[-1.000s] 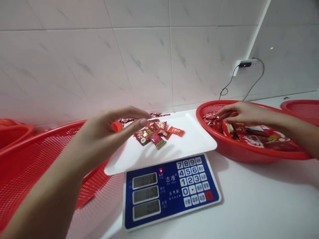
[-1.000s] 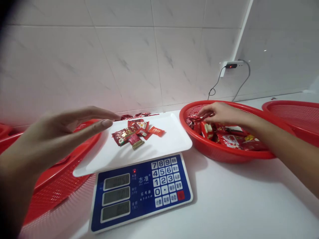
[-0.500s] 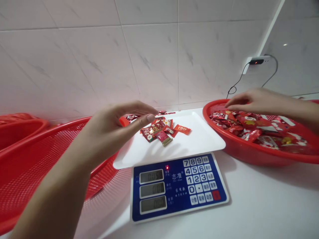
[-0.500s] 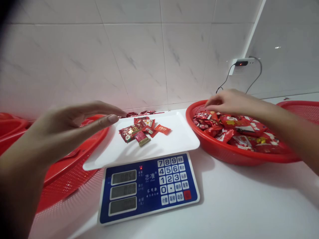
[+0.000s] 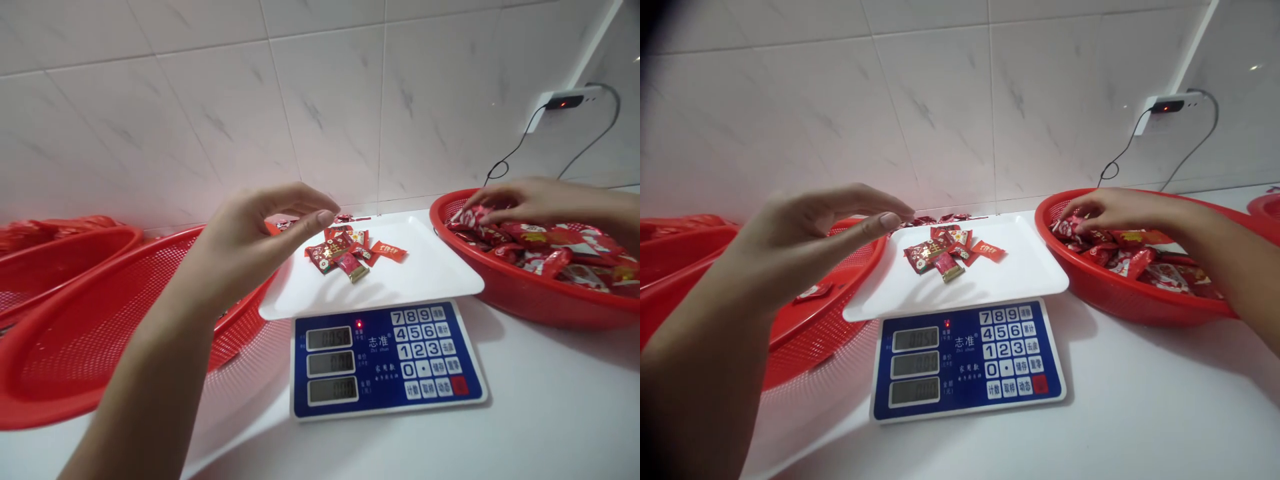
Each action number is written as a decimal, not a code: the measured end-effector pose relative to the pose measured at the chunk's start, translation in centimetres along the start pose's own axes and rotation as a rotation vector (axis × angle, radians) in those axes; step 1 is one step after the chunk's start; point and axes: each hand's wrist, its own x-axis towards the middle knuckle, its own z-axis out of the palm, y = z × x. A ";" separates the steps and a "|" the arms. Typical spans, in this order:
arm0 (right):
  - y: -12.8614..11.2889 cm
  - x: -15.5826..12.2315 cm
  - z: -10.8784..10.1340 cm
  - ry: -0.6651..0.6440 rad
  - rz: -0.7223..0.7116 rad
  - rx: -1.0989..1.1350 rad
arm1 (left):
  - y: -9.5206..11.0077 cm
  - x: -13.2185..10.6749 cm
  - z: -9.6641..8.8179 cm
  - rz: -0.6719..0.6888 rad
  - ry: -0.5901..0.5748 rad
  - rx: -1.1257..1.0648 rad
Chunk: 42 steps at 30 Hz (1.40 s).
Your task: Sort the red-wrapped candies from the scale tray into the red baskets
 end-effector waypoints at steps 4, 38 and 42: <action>-4.3 -1.4 -1.0 0.335 0.120 0.230 | -0.2 0.1 -0.1 -0.016 0.034 -0.040; -10.5 -3.3 3.3 0.468 -0.197 0.660 | -1.3 0.7 3.0 -0.122 0.076 -0.112; -10.2 -3.1 3.4 0.421 -0.219 0.641 | -1.3 0.7 3.1 -0.124 0.074 -0.106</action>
